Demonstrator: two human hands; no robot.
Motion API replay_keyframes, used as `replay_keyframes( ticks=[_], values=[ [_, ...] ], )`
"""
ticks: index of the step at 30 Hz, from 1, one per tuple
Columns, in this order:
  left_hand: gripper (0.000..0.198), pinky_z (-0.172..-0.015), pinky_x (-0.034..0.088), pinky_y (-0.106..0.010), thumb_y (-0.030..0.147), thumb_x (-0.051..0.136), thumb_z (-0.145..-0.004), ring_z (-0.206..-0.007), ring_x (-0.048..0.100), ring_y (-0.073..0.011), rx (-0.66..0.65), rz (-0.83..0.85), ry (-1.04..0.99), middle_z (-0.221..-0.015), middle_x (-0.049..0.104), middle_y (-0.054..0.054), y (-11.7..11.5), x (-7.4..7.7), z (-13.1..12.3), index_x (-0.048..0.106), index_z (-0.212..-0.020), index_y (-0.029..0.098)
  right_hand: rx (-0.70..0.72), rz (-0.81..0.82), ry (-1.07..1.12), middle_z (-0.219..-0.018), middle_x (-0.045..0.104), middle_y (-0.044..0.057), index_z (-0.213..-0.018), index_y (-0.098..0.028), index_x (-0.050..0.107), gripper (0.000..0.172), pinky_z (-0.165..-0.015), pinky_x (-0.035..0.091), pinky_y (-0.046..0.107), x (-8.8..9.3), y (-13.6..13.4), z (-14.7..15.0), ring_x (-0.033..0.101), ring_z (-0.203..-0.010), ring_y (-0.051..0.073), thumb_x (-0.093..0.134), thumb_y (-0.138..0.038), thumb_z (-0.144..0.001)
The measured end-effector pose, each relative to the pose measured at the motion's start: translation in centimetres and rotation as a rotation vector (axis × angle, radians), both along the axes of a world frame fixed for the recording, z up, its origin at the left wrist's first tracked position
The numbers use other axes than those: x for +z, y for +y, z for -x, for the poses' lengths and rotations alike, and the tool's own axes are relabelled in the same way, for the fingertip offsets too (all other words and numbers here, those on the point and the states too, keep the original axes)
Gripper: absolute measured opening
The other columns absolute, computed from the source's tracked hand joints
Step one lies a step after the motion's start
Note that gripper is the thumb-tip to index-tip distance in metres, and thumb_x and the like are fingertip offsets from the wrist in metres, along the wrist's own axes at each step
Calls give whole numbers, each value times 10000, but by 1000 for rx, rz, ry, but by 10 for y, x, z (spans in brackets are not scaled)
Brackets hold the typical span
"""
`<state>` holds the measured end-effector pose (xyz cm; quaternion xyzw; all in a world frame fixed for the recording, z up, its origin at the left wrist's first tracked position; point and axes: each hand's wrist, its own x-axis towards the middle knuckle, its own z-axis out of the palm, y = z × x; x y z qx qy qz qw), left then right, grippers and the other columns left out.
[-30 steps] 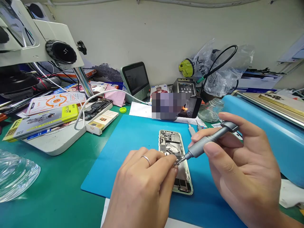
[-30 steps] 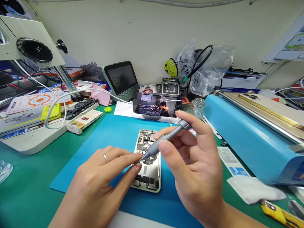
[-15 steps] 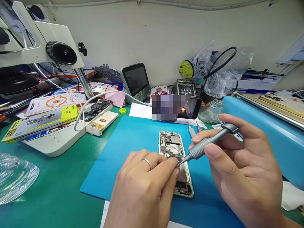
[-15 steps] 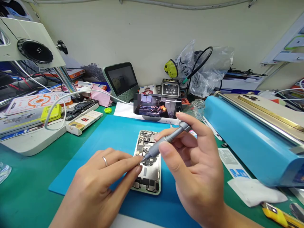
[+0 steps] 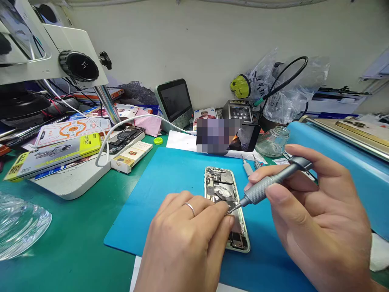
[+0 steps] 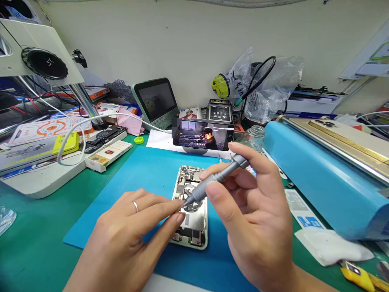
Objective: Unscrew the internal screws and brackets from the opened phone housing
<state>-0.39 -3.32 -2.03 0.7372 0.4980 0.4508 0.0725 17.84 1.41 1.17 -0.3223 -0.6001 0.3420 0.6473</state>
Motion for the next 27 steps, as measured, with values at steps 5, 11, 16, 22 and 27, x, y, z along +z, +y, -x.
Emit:
replay_keyframes(
  ticks=[5, 11, 16, 22, 27],
  values=[
    [186, -877, 430, -410, 187, 599, -1108, -879, 689, -176, 17, -2, 16, -1000, 802, 97, -1, -1, 0, 735, -1110, 313, -8, -23, -11, -967, 858, -68, -1319, -450, 781, 403, -827, 727, 159, 0, 2, -1, 847, -906, 126, 907, -305, -965],
    [175, -842, 421, -403, 189, 594, -1110, -858, 672, -179, 10, 5, 5, -975, 795, 91, -1, -1, 0, 725, -1097, 305, -8, -35, -13, -950, 853, -54, -1304, -442, 786, 386, -804, 744, 196, -1, 2, -1, 845, -879, 141, 909, -296, -968],
    [196, -818, 408, -392, 168, 576, -1110, -838, 649, -165, -4, 0, -10, -960, 787, 100, -1, -1, -1, 716, -1083, 302, -11, -39, -18, -950, 849, -39, -1318, -427, 779, 398, -801, 754, 235, 0, 3, -2, 851, -889, 161, 913, -302, -966],
    [205, -809, 395, -394, 157, 560, -1109, -814, 632, -164, -4, -1, -16, -944, 785, 97, -1, -2, -1, 693, -1036, 295, -5, -44, -30, -938, 850, -57, -1299, -427, 786, 382, -825, 730, 173, 1, 3, -2, 848, -889, 128, 923, -312, -961],
    [206, -789, 389, -388, 164, 572, -1109, -802, 624, -157, -10, 0, -22, -921, 776, 99, -1, -3, -1, 711, -1033, 294, -4, -52, -41, -949, 856, -68, -1304, -435, 781, 383, -819, 732, 167, 2, 2, -1, 851, -882, 122, 916, -312, -968]
  ],
)
